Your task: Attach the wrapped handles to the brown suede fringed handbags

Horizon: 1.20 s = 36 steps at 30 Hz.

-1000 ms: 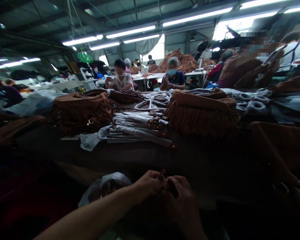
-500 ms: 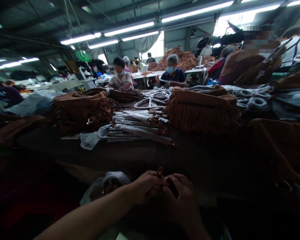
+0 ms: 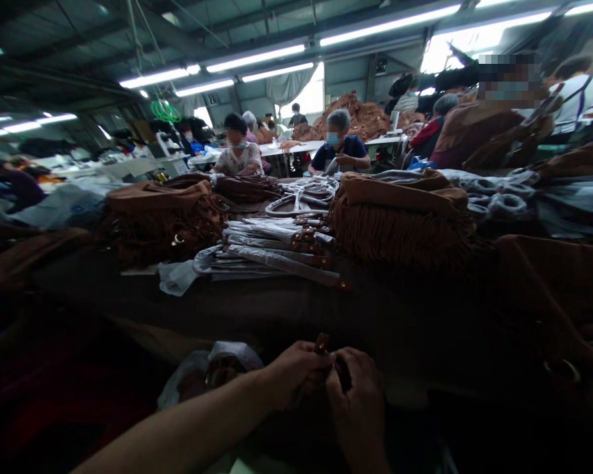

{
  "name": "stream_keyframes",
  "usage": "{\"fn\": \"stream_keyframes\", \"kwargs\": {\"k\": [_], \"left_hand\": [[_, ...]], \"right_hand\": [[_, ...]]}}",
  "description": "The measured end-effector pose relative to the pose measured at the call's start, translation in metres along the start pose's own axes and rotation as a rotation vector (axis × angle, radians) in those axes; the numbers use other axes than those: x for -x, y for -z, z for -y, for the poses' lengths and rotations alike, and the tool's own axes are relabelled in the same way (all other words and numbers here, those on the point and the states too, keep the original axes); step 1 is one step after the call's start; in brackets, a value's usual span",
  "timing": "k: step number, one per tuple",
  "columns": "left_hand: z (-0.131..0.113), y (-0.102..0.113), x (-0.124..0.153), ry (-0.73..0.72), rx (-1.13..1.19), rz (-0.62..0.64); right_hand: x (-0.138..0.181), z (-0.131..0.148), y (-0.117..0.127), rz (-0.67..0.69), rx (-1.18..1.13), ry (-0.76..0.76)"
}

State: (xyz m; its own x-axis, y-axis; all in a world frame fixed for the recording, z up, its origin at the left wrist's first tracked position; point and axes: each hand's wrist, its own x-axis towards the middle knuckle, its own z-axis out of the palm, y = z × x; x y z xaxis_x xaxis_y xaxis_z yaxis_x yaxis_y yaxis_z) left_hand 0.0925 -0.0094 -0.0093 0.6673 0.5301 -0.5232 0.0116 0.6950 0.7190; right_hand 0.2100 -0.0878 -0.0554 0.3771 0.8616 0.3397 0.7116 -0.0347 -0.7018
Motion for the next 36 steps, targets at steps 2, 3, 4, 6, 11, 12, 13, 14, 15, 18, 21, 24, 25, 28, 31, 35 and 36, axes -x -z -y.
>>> {"fn": "stream_keyframes", "kwargs": {"k": [2,3,4,6,11,12,13,14,15,18,21,24,25,28,31,35,36], "left_hand": [[0.001,-0.001,-0.001,0.011,0.005,-0.009],[0.001,-0.001,-0.001,0.012,0.009,-0.012],[0.001,0.0,-0.002,0.012,0.012,-0.013],[0.002,0.001,-0.003,0.004,0.021,-0.007],[0.003,0.005,-0.005,-0.034,0.042,0.022],[0.004,0.004,-0.005,-0.038,0.041,0.022],[0.005,0.004,-0.005,-0.043,0.037,0.022],[0.006,0.003,-0.005,-0.049,0.029,0.024],[0.008,0.002,-0.005,-0.056,0.016,0.028],[0.009,0.002,-0.005,-0.065,-0.016,0.033],[0.008,0.006,-0.005,-0.056,-0.018,0.006],[0.007,0.011,-0.006,-0.089,-0.08,-0.035],[0.007,0.013,-0.007,-0.111,-0.125,-0.044],[0.01,0.016,-0.011,-0.181,-0.242,-0.051],[0.016,0.017,-0.015,-0.237,-0.283,-0.064],[0.025,0.017,-0.015,-0.28,-0.316,-0.106],[0.026,0.018,-0.015,-0.29,-0.319,-0.11]], "right_hand": [[0.003,-0.002,-0.002,-0.014,-0.051,-0.05],[0.003,-0.003,-0.002,-0.012,-0.072,-0.065],[0.003,-0.004,-0.002,-0.004,-0.087,-0.072],[0.001,-0.007,0.001,0.036,-0.109,-0.055],[-0.004,-0.014,0.011,0.164,-0.128,0.025],[-0.004,-0.013,0.011,0.153,-0.119,0.015],[-0.003,-0.013,0.011,0.13,-0.11,-0.006],[-0.001,-0.011,0.011,0.101,-0.108,-0.031],[0.0,-0.01,0.01,0.077,-0.112,-0.058],[0.004,-0.006,0.005,0.048,-0.149,-0.122],[0.004,-0.008,0.003,0.075,-0.165,-0.104],[0.002,-0.018,0.004,0.141,-0.174,-0.009],[0.001,-0.022,0.005,0.162,-0.176,0.022],[-0.001,-0.028,0.009,0.194,-0.172,0.08],[-0.002,-0.028,0.013,0.226,-0.178,0.069],[-0.002,-0.025,0.013,0.271,-0.21,0.015],[-0.002,-0.025,0.012,0.273,-0.216,0.004]]}}
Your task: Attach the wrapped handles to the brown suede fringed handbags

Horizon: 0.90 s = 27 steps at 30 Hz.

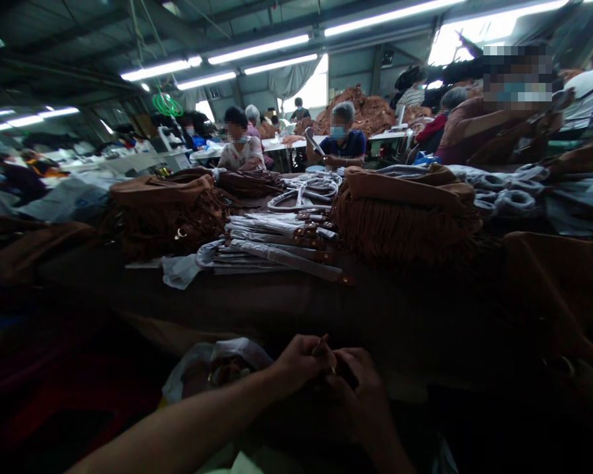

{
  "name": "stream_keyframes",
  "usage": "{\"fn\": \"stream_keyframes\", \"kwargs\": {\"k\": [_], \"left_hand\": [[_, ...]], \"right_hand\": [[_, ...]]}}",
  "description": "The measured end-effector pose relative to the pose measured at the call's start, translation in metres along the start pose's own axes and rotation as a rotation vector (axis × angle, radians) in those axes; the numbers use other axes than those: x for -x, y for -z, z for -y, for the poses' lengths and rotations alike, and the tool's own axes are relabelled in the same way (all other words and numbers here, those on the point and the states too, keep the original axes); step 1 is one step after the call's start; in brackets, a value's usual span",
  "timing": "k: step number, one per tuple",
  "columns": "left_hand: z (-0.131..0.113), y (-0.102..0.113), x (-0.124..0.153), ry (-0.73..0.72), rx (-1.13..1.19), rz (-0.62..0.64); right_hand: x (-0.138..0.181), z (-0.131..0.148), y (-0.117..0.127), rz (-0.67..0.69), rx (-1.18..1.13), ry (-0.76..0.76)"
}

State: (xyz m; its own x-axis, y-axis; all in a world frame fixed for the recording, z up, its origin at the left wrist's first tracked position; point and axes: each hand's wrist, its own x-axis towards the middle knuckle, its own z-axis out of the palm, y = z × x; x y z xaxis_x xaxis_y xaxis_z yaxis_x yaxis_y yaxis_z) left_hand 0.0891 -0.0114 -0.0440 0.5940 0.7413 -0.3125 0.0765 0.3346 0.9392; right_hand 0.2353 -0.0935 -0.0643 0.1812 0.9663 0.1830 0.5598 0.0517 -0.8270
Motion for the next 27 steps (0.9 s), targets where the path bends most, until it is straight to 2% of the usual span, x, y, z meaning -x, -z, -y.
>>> {"fn": "stream_keyframes", "kwargs": {"k": [4,7,11,16,21,27], "left_hand": [[0.003,0.0,0.004,-0.042,0.046,0.03],[0.0,0.0,0.003,-0.031,0.084,0.033],[-0.009,0.002,-0.001,0.041,0.159,-0.023],[-0.013,0.004,0.001,0.065,0.245,0.023],[-0.01,0.005,0.01,0.024,0.306,0.095],[-0.011,-0.001,0.014,-0.083,0.3,-0.006]], "right_hand": [[-0.001,0.0,-0.004,-0.03,0.01,-0.016],[-0.001,-0.001,-0.002,-0.025,0.029,0.031],[-0.009,-0.001,0.009,0.053,0.058,0.167],[-0.023,0.005,0.022,0.155,0.151,0.272],[-0.024,0.017,0.02,0.135,0.172,0.231],[-0.021,0.011,0.01,0.025,0.107,0.154]]}}
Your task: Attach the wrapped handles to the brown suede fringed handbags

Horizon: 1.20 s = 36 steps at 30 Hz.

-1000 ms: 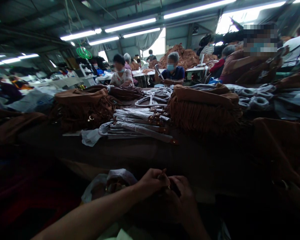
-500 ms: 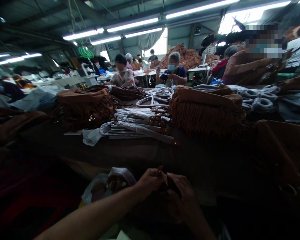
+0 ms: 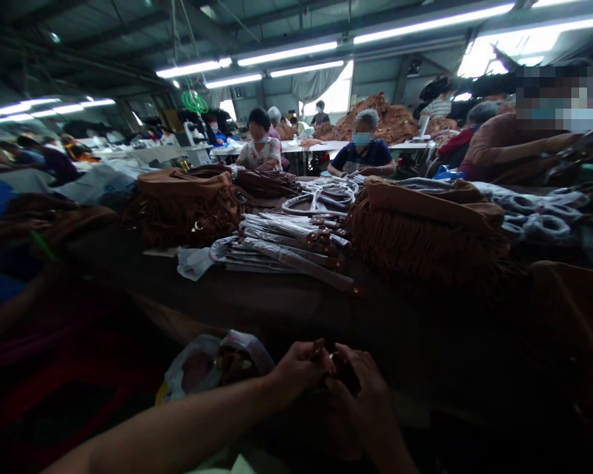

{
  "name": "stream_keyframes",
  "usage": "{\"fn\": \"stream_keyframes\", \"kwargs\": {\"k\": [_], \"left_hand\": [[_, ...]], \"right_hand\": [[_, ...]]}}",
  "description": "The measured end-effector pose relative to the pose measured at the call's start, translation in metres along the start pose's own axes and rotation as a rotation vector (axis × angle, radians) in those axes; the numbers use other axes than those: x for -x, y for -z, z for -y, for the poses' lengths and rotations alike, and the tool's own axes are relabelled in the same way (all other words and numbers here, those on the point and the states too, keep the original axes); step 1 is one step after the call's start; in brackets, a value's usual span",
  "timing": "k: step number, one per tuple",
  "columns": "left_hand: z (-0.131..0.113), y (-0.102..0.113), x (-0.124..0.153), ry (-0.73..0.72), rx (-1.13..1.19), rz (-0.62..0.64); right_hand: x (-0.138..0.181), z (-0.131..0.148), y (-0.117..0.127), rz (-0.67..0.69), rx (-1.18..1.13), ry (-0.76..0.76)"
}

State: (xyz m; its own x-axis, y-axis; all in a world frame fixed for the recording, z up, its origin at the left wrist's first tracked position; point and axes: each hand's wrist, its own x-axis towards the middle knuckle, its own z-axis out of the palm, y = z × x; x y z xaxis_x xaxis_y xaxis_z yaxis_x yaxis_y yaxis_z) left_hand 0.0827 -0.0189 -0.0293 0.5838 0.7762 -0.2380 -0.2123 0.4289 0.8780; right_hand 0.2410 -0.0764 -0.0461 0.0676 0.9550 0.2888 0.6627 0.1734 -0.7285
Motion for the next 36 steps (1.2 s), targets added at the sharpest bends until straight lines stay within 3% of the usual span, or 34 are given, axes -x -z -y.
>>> {"fn": "stream_keyframes", "kwargs": {"k": [3,9,11,16,21,26,36], "left_hand": [[-0.007,-0.002,-0.002,0.11,0.02,0.0],[-0.035,0.005,-0.016,0.677,0.055,0.192],[-0.039,0.007,-0.02,0.77,0.073,0.235],[-0.034,0.01,-0.017,0.678,0.113,0.263],[-0.032,0.012,-0.01,0.396,-0.159,0.124],[-0.037,0.017,-0.008,0.259,-0.29,0.105],[-0.076,0.025,0.001,0.173,-0.921,0.161]], "right_hand": [[0.0,-0.002,0.001,0.026,-0.004,0.018],[0.006,0.002,0.002,-0.019,0.014,0.068],[0.009,0.001,0.0,-0.066,0.008,0.06],[0.015,-0.003,-0.005,-0.092,-0.009,0.068],[0.01,0.001,-0.004,-0.102,0.027,0.095],[0.006,0.004,-0.005,-0.066,0.011,0.087],[0.008,0.005,-0.008,-0.053,-0.024,0.104]]}}
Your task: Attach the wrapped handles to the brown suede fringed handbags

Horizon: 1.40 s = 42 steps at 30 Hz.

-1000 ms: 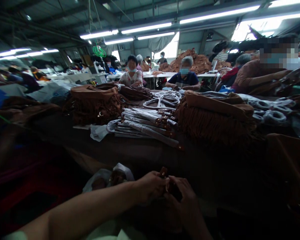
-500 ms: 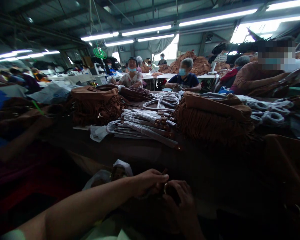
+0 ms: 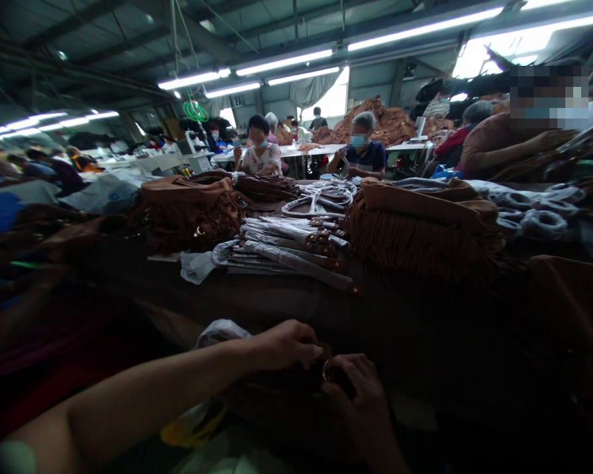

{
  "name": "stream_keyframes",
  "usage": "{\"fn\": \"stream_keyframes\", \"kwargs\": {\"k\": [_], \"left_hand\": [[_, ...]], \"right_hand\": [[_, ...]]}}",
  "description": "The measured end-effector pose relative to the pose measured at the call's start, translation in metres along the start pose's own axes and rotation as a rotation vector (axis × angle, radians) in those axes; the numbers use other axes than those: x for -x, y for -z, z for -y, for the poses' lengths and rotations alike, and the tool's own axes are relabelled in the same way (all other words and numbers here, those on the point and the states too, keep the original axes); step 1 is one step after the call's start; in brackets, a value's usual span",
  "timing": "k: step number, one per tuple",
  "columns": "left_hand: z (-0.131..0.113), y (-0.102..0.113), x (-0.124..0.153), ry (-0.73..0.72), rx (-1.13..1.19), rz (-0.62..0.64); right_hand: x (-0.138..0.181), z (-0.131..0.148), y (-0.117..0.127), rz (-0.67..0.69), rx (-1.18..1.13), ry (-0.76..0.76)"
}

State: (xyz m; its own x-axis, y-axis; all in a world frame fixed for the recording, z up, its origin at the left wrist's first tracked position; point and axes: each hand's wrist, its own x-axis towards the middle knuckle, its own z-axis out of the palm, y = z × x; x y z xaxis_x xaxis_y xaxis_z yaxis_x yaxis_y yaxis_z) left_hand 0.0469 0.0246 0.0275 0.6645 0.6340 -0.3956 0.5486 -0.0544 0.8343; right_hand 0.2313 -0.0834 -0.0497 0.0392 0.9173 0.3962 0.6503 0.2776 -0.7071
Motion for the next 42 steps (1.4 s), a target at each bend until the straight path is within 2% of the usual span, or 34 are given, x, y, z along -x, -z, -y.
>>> {"fn": "stream_keyframes", "kwargs": {"k": [6,25,31,35,37,40,42], "left_hand": [[0.01,0.003,-0.003,-0.032,-0.036,0.022],[0.007,0.007,-0.003,0.02,-0.059,0.058],[-0.001,0.006,0.002,0.084,-0.2,0.133],[0.002,-0.004,-0.005,0.077,-0.097,0.209],[0.007,-0.009,-0.011,0.068,0.003,0.174],[0.018,-0.01,-0.02,0.051,0.126,0.046],[0.024,-0.009,-0.024,0.057,0.162,0.031]], "right_hand": [[0.002,0.0,-0.003,0.035,-0.001,-0.001],[0.001,0.003,-0.001,0.121,-0.026,-0.005],[0.006,0.0,-0.007,0.153,-0.014,-0.041],[0.006,0.0,-0.009,0.173,-0.003,-0.031],[0.004,0.0,-0.008,0.16,0.01,-0.029],[0.003,0.0,-0.007,0.152,0.019,-0.027],[0.003,0.0,-0.007,0.158,0.019,-0.026]]}}
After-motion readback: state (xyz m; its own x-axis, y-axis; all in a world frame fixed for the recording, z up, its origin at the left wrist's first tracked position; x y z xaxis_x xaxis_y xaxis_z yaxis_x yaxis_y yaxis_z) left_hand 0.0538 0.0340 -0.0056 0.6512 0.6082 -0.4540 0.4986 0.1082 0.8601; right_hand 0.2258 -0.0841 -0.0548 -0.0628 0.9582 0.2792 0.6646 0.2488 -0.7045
